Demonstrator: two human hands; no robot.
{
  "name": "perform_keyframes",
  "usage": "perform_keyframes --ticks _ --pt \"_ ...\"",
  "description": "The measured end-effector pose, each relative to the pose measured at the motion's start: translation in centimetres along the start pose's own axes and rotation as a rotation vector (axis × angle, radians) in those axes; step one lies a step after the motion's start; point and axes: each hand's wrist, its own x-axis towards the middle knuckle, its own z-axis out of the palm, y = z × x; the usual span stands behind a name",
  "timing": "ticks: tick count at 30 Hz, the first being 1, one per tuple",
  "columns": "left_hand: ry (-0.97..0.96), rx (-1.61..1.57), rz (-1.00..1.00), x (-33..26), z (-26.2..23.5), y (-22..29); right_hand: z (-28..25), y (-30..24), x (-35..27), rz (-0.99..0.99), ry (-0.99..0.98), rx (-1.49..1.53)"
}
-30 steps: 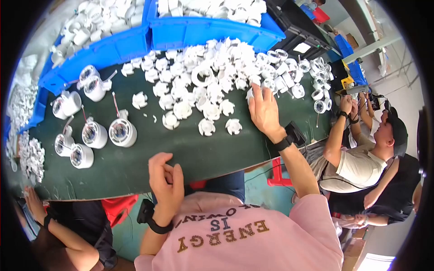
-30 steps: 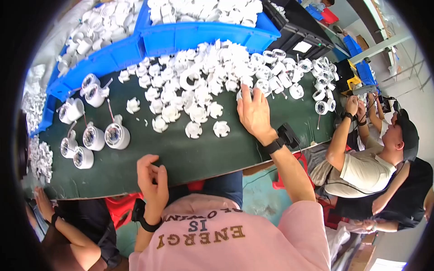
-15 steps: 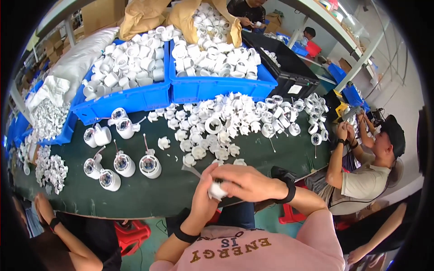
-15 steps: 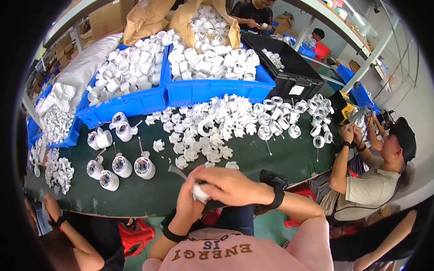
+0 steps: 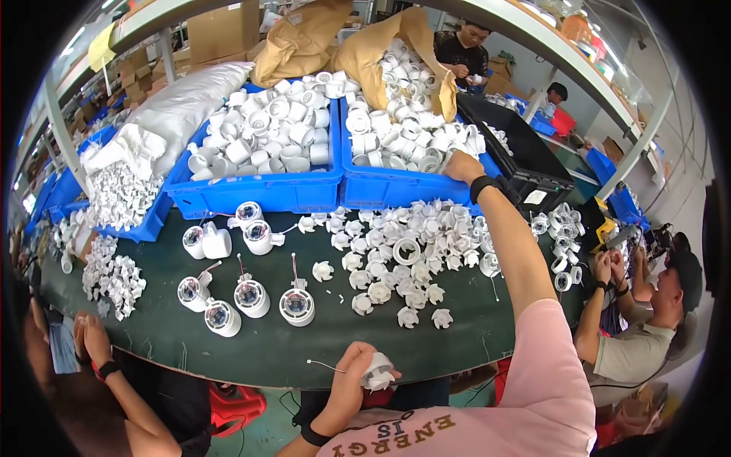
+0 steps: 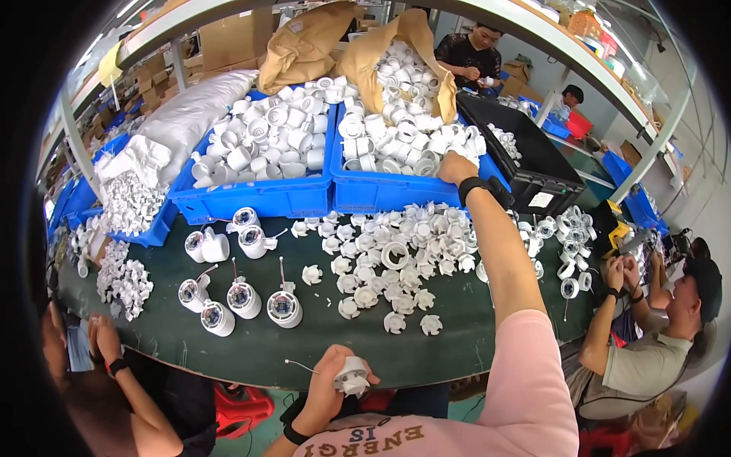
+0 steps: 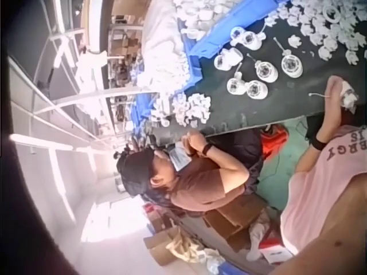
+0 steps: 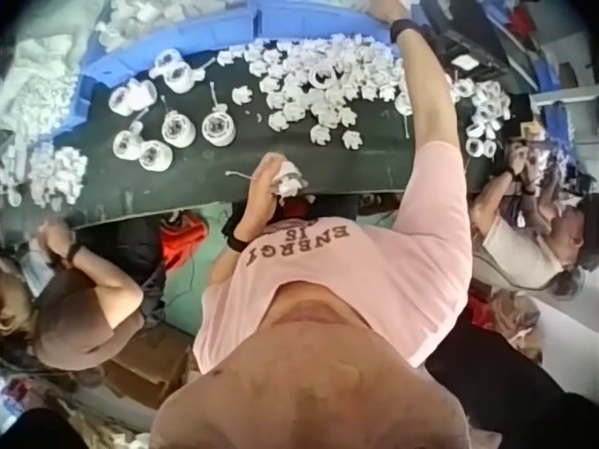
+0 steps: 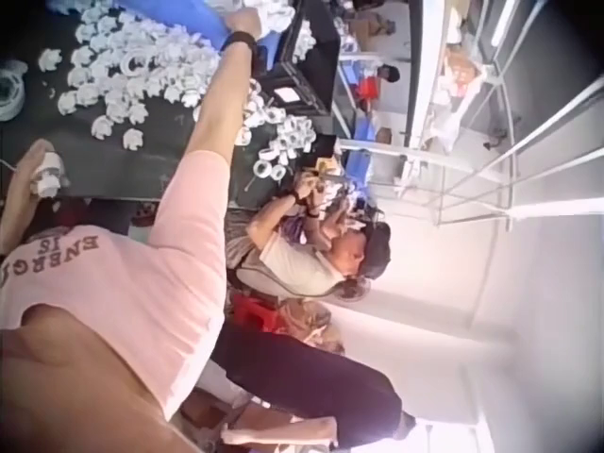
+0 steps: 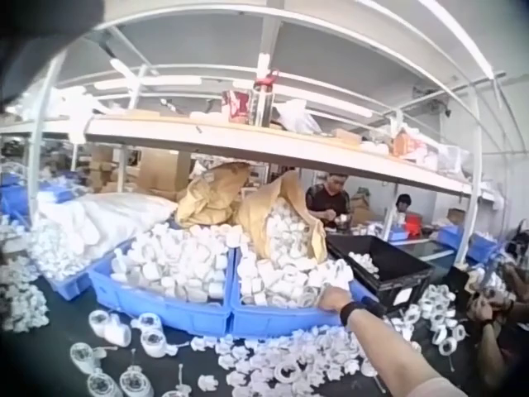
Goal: The person assembles camera housings by hand, picking up a base and a cover from bins, fitting them together, and pressing them to snap into place. They repeat this process for each unit, occasionally moving aside loose components on the table to clear space before setting the assembled housings down.
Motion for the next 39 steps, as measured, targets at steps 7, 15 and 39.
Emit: perform_keyframes --ticks 7,15,39 --pt "0.041 0.055 0.153 0.0 -0.3 2.1 -4.6 -4.8 -17.3 -0.348 -0.369 1.203" --pt "0.08 0.491 0.281 2.0 1.7 1.4 -3.4 -7.0 -36.5 -0.45 -0.656 1.101" --pt "0.024 0.889 0.623 0.0 4.6 -0.3 -0.9 -5.3 -42.2 -0.382 -0.254 1.364"
